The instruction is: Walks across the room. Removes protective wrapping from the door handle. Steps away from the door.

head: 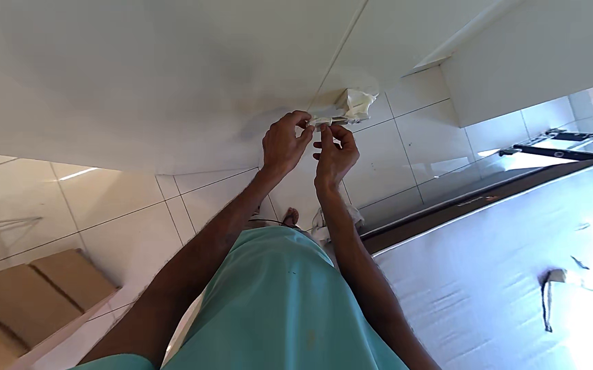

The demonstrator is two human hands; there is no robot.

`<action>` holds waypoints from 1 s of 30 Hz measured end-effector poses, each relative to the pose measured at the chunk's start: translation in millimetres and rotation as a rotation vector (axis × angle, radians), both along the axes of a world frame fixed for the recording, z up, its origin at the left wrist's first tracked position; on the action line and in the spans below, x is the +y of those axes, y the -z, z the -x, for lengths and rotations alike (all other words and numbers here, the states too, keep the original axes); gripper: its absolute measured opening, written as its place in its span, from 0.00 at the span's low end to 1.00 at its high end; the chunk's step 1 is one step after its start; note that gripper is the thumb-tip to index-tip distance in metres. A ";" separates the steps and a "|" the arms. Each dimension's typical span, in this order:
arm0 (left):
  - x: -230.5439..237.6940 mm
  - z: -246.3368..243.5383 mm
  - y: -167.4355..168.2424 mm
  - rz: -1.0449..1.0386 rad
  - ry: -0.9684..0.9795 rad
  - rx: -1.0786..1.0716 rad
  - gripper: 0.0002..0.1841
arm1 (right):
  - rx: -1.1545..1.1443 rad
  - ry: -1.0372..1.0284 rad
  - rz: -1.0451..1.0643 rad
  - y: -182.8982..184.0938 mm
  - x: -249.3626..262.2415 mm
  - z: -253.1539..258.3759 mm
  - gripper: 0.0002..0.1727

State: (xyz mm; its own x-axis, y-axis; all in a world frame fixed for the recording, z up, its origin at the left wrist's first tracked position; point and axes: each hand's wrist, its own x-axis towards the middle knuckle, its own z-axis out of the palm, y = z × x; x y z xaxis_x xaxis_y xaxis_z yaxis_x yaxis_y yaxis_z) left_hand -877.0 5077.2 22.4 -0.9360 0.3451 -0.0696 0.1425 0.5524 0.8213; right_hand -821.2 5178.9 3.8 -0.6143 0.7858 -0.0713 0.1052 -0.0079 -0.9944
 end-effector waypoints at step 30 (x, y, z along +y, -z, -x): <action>-7.1 40.3 6.4 -0.054 0.227 -0.005 0.14 | 0.045 0.203 0.167 -3.9 -28.1 16.8 0.15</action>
State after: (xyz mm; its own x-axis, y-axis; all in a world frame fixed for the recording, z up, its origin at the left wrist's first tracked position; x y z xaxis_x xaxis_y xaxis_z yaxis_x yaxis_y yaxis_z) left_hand -917.2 5070.1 16.0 -0.8335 0.5502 -0.0494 0.2545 0.4618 0.8497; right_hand -837.9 5150.8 7.7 -0.4510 0.8729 -0.1860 0.0402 -0.1883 -0.9813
